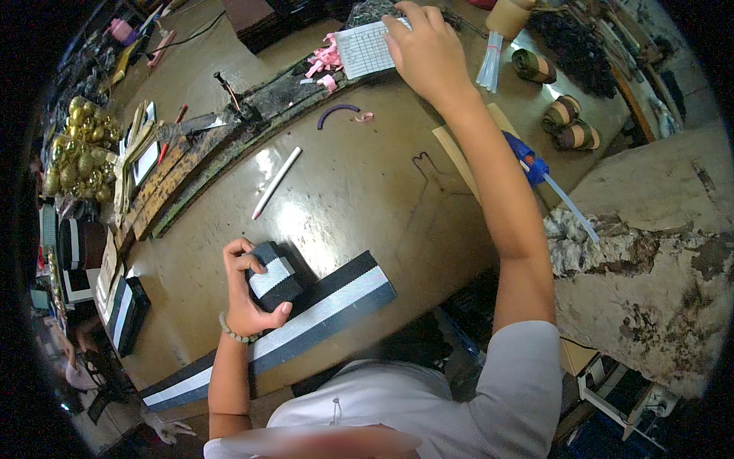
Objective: The person assembles black and white striped foam pieces on a workbench. They repeatedly pick up a strip, align it with a fixture, press it into place, and stack the finished unit. The person handles multiple strips one at a time and builds a growing stack of completed pieces.
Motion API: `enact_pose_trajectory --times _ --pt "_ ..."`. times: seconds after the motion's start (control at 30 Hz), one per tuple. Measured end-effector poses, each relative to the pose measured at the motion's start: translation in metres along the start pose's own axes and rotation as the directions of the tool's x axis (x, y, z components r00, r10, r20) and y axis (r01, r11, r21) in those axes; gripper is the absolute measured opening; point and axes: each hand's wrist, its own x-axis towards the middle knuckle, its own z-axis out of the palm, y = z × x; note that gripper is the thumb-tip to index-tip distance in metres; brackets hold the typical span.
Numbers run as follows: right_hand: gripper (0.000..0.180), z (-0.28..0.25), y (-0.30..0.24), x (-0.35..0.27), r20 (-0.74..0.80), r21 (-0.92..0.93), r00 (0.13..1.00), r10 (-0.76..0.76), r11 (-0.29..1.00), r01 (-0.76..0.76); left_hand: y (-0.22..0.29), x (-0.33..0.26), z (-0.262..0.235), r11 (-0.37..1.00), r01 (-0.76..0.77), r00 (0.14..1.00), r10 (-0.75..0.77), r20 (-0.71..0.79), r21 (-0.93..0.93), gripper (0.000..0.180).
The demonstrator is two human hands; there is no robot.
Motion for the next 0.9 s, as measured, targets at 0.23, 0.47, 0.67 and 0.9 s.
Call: enact_pose_trajectory --times 0.23,0.47,0.67,0.9 --pt "0.017 0.009 0.001 0.006 0.005 0.233 1.0 0.024 0.972 -0.024 0.001 0.0 0.0 1.0 -0.014 1.0 0.014 0.006 0.018 0.069" --pt "0.011 0.011 0.021 0.028 0.025 0.336 0.988 0.154 0.929 -0.153 0.003 0.001 0.0 1.0 -0.004 1.0 0.004 0.005 -0.011 0.068" --pt "0.014 0.007 0.035 0.04 0.158 0.352 0.987 0.029 0.932 -0.084 0.003 0.002 0.0 1.0 -0.013 1.0 0.013 0.002 -0.004 0.067" --pt "0.016 0.009 0.028 0.039 0.183 0.371 0.982 0.038 0.923 -0.105 0.005 0.002 0.0 0.999 0.008 1.0 -0.008 -0.001 -0.032 0.067"
